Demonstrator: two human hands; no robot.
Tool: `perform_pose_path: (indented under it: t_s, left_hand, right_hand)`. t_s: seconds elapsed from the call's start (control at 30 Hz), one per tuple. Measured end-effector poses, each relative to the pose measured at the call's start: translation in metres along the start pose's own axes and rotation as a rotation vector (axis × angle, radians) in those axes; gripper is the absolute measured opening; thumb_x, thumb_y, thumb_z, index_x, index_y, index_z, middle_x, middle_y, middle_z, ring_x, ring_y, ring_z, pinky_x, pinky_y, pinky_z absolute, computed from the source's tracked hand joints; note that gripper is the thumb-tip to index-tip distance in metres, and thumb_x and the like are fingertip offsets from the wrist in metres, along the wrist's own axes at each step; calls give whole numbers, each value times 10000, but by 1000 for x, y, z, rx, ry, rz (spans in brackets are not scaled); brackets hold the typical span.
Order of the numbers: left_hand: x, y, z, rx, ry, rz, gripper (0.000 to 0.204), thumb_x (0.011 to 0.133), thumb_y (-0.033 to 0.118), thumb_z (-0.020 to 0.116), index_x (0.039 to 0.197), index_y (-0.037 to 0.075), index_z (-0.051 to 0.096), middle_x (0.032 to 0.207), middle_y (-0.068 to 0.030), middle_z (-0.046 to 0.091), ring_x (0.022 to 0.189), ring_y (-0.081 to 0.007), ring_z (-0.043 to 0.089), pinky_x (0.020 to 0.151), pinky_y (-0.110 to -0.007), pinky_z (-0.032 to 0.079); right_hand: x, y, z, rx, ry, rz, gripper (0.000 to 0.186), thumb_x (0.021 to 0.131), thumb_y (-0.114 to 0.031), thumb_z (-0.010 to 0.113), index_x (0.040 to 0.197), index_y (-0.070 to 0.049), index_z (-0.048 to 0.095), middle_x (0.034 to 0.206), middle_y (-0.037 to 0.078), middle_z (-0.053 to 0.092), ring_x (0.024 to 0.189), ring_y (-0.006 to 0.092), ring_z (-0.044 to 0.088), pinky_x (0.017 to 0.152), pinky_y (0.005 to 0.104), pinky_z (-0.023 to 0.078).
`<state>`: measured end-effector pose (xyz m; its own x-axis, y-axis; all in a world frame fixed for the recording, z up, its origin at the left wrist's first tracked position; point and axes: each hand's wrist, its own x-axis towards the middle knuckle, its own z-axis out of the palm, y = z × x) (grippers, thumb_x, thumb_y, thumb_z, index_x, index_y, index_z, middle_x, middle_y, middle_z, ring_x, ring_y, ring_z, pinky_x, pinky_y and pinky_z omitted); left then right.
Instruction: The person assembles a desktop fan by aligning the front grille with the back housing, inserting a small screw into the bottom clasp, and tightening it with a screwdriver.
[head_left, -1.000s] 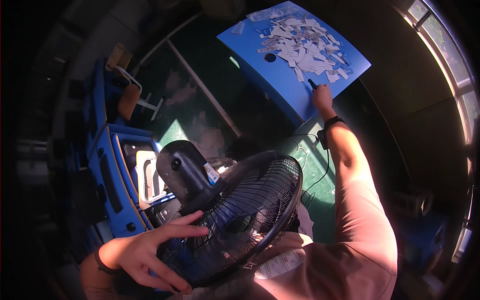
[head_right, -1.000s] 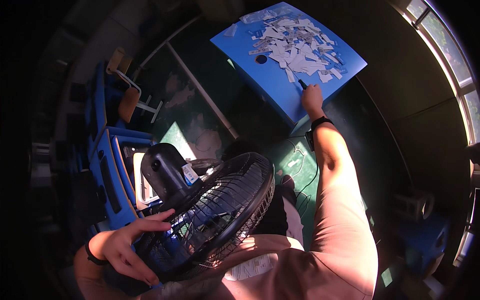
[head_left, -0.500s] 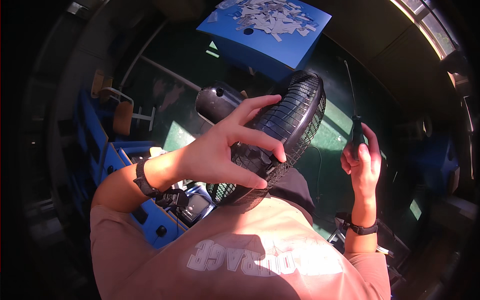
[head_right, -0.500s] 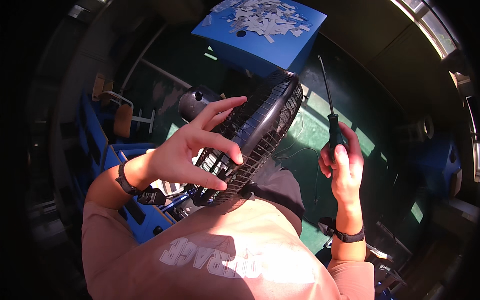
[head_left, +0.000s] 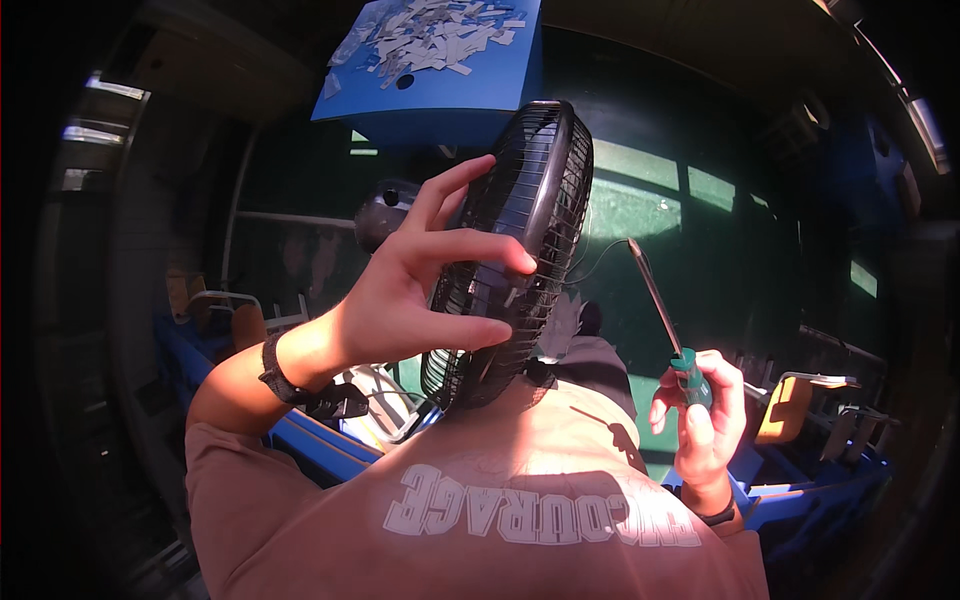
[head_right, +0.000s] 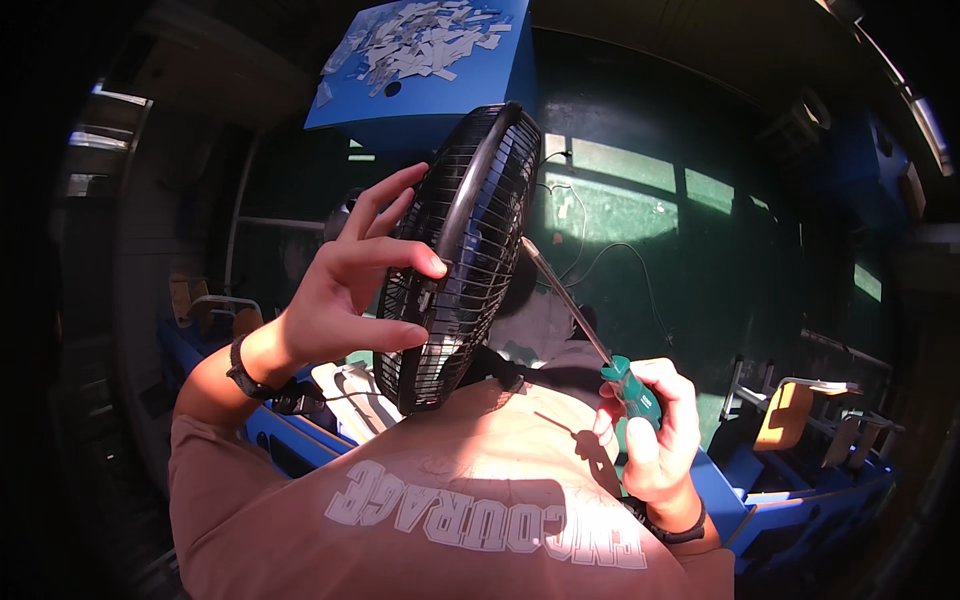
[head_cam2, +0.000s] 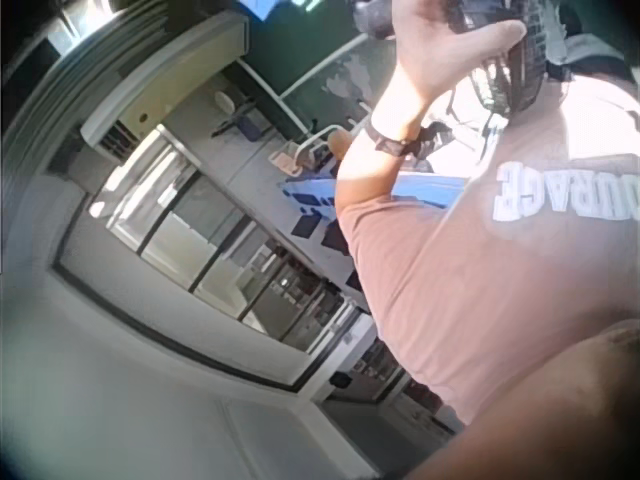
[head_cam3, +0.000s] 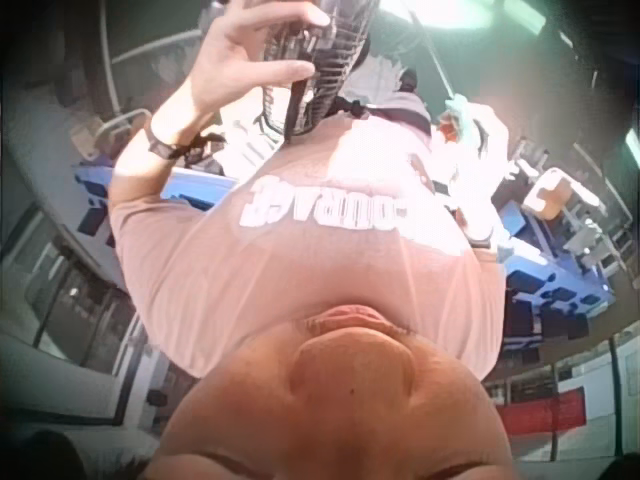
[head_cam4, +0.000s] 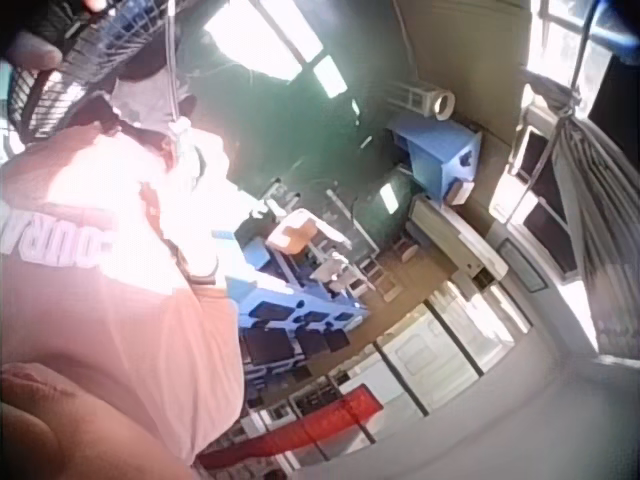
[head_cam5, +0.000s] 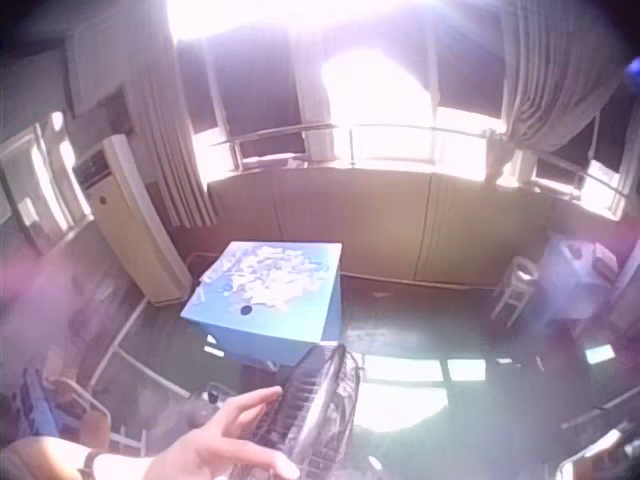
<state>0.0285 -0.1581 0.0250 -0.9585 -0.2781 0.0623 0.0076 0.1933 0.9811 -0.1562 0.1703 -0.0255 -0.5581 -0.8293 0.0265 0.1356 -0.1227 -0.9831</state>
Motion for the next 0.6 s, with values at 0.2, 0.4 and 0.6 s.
perform_pose_path:
  t_s: [0.2, 0.4, 0.6]
  left_hand:
    - [-7, -22, -9, -6, -111, 113, 532, 770, 87, 918, 1283, 135, 788, 1756, -199, 148, 1600, -375, 335, 1248, -458, 376]
    - [-2, -23, -11, 21, -164, 147, 550, 799, 89, 895, 1330, 136, 759, 1771, -210, 131, 1646, -381, 241, 1260, -459, 355]
    - [1, -23, -3, -23, -155, 157, 537, 808, 87, 907, 1315, 105, 731, 1790, -181, 153, 1678, -385, 124, 1276, -487, 311]
  right_hand:
    - [-52, -6, 82, 4, 261, -17, 481, 1079, -159, 581, 1487, 63, 458, 1181, 219, 623, 698, 163, 667, 607, 277, 560]
    - [-61, 18, 164, -22, 543, -69, 527, 993, -1, 537, 1510, 86, 491, 1141, 116, 596, 855, 123, 598, 735, 268, 533]
    - [-30, 45, 192, -324, 513, -204, 463, 962, -207, 843, 1293, 38, 632, 1123, 144, 664, 952, 246, 675, 858, 344, 544]
